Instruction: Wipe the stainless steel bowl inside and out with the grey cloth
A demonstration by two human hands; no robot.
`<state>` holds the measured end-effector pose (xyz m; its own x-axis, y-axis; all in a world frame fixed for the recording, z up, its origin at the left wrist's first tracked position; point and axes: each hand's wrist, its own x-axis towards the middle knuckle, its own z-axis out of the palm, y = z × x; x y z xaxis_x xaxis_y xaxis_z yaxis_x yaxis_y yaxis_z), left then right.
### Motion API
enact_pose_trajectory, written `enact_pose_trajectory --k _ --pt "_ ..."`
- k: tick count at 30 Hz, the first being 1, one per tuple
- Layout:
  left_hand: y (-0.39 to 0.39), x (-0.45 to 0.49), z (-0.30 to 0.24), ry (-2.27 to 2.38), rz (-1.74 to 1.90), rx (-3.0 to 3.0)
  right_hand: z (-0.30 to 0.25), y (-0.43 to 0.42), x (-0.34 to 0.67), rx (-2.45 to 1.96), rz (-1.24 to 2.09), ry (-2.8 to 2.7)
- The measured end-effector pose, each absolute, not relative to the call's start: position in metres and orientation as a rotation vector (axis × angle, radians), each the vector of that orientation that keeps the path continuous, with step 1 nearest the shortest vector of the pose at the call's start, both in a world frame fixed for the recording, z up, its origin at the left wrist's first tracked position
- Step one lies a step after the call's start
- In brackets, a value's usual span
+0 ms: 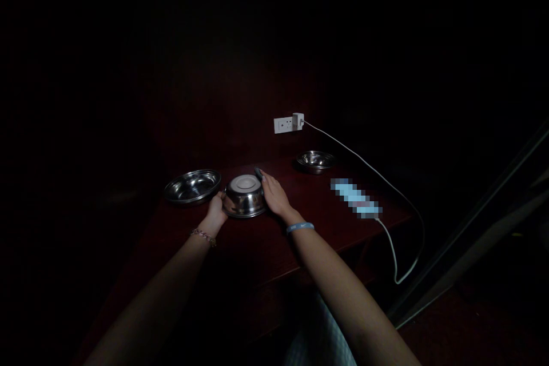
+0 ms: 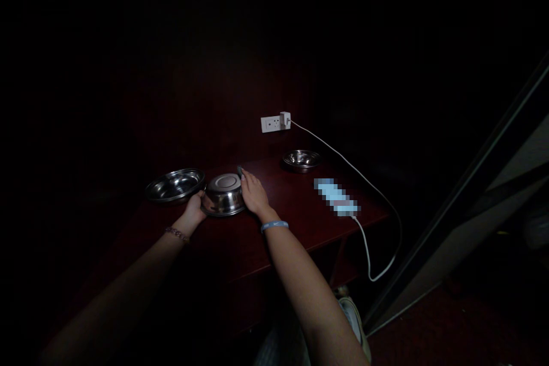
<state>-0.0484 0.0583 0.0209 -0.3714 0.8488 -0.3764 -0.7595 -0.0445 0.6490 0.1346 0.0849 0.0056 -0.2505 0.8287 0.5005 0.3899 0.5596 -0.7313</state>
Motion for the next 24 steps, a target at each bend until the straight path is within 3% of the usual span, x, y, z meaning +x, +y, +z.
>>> enact_pose_trajectory --k 24 --pt "0.0556 -0.0487 0.0263 1.054 1.720 0.068 0.0020 0.0865 0.1345 -1.031 0.580 -1.906"
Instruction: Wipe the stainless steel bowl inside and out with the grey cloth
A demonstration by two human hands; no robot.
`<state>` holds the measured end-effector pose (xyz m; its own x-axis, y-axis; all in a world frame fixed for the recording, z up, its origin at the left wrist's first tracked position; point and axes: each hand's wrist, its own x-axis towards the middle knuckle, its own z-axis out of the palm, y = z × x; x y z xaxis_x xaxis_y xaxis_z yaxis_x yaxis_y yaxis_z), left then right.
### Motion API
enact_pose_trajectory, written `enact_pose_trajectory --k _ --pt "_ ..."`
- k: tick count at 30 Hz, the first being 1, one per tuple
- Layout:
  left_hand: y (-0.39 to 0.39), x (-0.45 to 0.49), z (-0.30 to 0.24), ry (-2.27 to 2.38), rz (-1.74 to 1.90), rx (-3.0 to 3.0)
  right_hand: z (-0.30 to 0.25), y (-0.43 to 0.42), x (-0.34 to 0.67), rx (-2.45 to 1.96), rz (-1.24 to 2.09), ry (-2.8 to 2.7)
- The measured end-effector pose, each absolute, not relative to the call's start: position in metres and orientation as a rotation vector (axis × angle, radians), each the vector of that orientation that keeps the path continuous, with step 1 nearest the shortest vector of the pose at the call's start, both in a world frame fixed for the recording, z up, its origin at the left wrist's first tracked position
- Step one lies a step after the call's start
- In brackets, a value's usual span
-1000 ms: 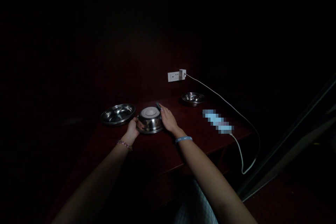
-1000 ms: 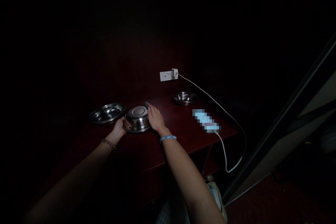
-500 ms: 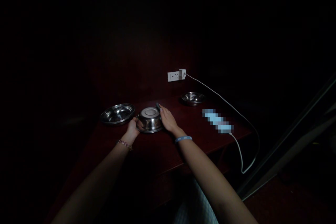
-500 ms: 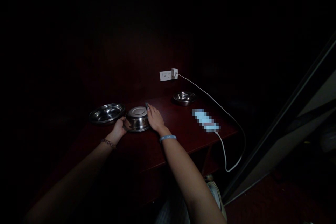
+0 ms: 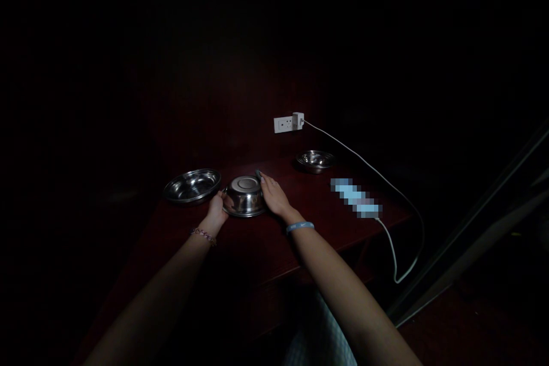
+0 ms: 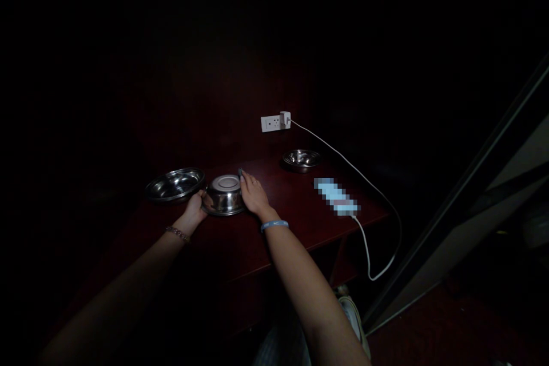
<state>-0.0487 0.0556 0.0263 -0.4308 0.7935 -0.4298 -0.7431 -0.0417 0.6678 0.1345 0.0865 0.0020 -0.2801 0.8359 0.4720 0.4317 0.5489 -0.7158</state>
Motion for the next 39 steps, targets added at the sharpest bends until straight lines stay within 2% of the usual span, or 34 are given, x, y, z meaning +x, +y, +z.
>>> enact_pose_trajectory --k 39 --pt "0.068 -0.057 0.008 1.053 1.725 0.210 -0.007 0.093 0.132 -1.006 0.570 -1.944"
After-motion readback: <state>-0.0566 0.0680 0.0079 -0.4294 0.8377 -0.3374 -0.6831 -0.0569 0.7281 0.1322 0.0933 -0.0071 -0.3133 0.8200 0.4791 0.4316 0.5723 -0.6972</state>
